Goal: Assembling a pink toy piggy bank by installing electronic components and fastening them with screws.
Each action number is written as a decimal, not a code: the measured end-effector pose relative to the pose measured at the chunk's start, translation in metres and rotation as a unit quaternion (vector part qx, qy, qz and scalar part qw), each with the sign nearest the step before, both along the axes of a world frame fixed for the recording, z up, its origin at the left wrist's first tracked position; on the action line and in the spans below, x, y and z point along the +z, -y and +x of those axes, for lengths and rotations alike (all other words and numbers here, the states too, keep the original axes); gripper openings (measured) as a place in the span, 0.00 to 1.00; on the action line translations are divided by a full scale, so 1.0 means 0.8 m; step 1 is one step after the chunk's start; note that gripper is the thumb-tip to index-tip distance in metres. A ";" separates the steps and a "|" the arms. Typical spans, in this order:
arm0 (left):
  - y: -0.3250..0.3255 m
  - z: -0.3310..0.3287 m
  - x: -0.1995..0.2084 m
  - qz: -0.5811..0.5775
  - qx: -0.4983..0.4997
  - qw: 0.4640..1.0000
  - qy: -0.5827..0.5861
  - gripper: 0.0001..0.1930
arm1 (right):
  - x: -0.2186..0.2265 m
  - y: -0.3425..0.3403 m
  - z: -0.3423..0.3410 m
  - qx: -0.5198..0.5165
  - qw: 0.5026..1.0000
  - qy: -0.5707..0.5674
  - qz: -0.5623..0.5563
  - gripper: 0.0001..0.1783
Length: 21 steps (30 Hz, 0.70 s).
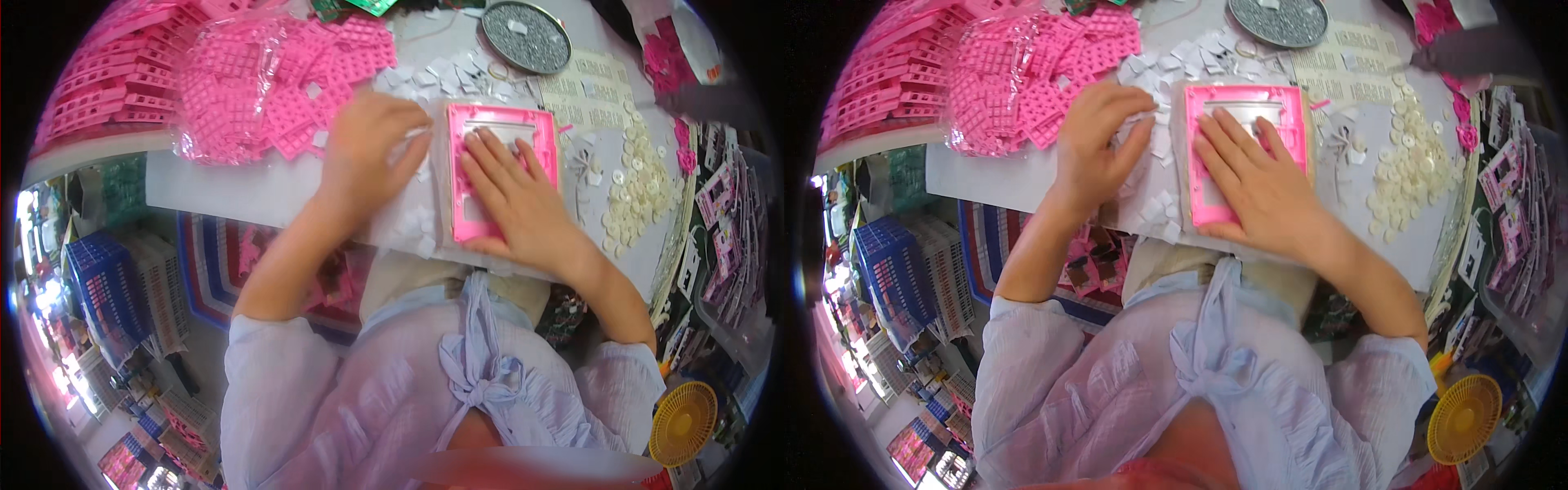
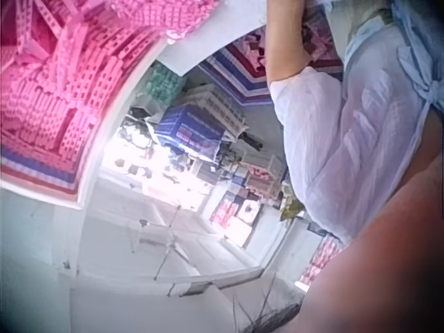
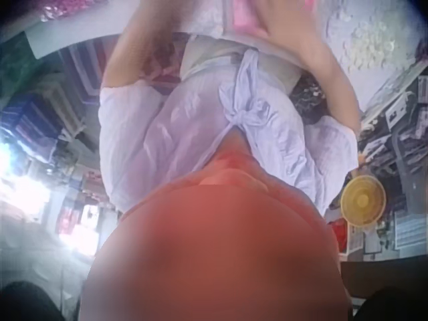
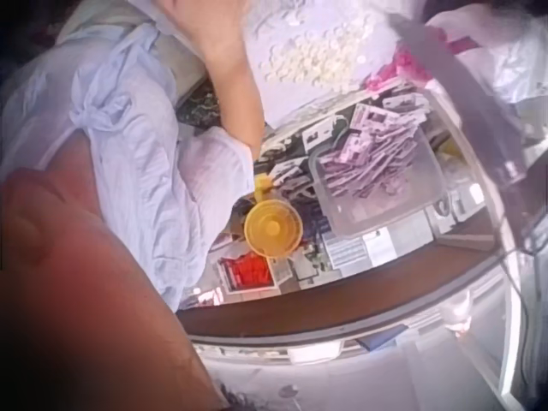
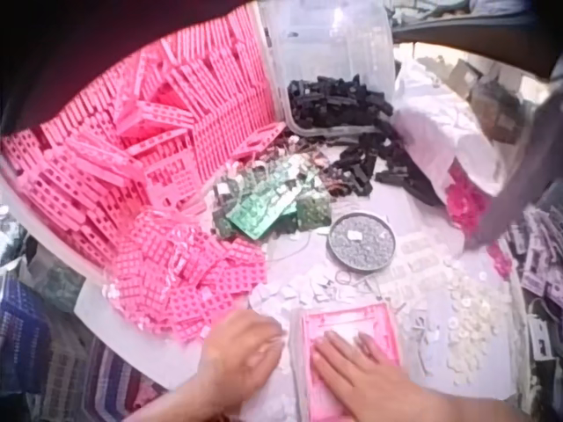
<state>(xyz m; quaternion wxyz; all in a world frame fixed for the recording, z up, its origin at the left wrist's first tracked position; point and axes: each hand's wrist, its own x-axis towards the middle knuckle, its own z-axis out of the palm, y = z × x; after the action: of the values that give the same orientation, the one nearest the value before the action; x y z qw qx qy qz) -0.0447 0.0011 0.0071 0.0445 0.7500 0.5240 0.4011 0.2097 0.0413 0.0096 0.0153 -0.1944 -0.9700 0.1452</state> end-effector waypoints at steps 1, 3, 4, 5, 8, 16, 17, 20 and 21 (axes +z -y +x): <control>-0.017 -0.012 0.004 0.001 0.033 0.999 -0.007 0.08 | 0.001 0.005 0.000 -0.006 1.000 0.012 0.005 0.59; -0.057 -0.038 0.010 0.003 0.100 0.995 -0.021 0.08 | 0.003 0.013 -0.002 -0.017 0.999 0.034 0.013 0.61; -0.077 -0.053 0.017 -0.003 0.128 0.991 -0.048 0.08 | 0.000 0.016 -0.003 -0.019 0.999 0.041 0.015 0.63; -0.101 -0.066 0.019 -0.008 0.152 0.986 -0.072 0.08 | 0.000 0.016 -0.005 -0.020 0.999 0.047 0.011 0.63; -0.178 -0.061 0.003 0.188 0.298 0.921 -0.166 0.11 | 0.004 0.016 -0.006 -0.019 0.998 0.058 0.001 0.63; -0.240 -0.150 -0.007 0.075 0.030 0.852 -0.517 0.07 | -0.002 0.017 -0.005 -0.023 0.999 0.027 -0.015 0.65; -0.250 -0.158 -0.001 0.055 0.004 0.839 -0.542 0.05 | -0.001 0.019 -0.005 -0.024 0.999 0.031 -0.014 0.64; -0.279 -0.170 0.027 -0.029 -0.045 0.823 -0.565 0.07 | 0.003 0.019 -0.006 -0.029 0.999 0.039 -0.002 0.65; -0.283 -0.172 0.039 -0.065 -0.054 0.821 -0.564 0.07 | 0.002 0.020 -0.006 -0.028 0.999 0.040 0.002 0.65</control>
<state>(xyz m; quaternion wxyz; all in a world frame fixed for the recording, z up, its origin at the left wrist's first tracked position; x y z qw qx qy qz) -0.1827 0.2278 0.0385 -0.1890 0.8678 0.4407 -0.1302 0.2049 0.0252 0.0114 -0.0189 -0.2267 -0.9644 0.1350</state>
